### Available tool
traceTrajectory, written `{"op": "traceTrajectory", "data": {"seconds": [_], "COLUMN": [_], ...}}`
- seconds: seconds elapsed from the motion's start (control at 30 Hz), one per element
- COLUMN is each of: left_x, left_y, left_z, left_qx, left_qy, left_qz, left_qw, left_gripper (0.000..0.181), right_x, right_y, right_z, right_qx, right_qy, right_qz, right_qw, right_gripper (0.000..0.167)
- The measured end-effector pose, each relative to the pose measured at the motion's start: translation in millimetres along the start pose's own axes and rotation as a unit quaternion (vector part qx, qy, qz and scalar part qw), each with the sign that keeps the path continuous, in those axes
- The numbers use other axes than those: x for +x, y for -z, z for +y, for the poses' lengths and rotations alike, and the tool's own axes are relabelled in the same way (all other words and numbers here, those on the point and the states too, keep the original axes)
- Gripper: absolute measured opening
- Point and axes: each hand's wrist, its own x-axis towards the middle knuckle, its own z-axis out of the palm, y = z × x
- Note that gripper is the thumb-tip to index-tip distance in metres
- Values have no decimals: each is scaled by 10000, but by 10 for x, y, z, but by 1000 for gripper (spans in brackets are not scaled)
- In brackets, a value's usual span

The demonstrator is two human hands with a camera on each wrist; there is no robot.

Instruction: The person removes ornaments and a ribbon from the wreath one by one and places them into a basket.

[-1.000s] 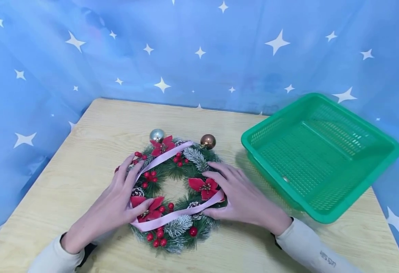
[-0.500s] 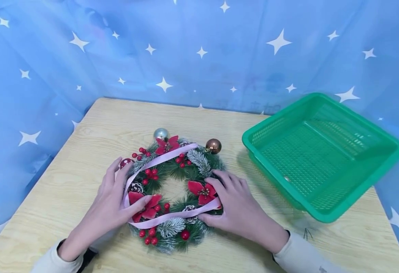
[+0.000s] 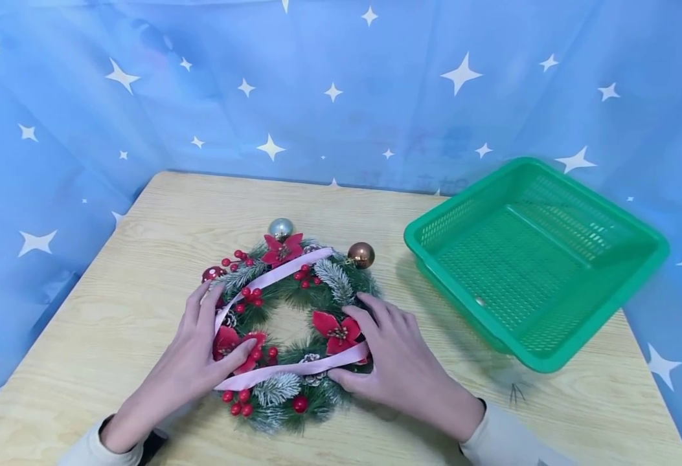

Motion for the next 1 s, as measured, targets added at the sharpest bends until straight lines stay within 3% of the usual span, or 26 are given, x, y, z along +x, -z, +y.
{"op": "traceTrajectory", "data": {"seconds": [0.13,0.47,0.77,1.0], "left_x": [18,123,184,187], "left_y": [13,75,93,62], "left_z": [-27,-111,-112,-91], "left_qx": [-67,21,-40,-77], "left_qy": [-137,-522,-613,-556], "left_qz": [-86,-393,-479,-486], "left_qw": [9998,9979,9970,9972], "left_gripper": [104,104,102,102], "right_x": [-46,-246,-401,-428], "right_y": [74,198,181,150], "right_z": [76,225,220,221], "right_qx": [382,606,1298,2052], "right_qy": [-82,-61,-411,-221], "right_qz": [-38,453,667,655], "right_qw": [9992,9971,9884,9763], "right_gripper": [97,99,72,54]}}
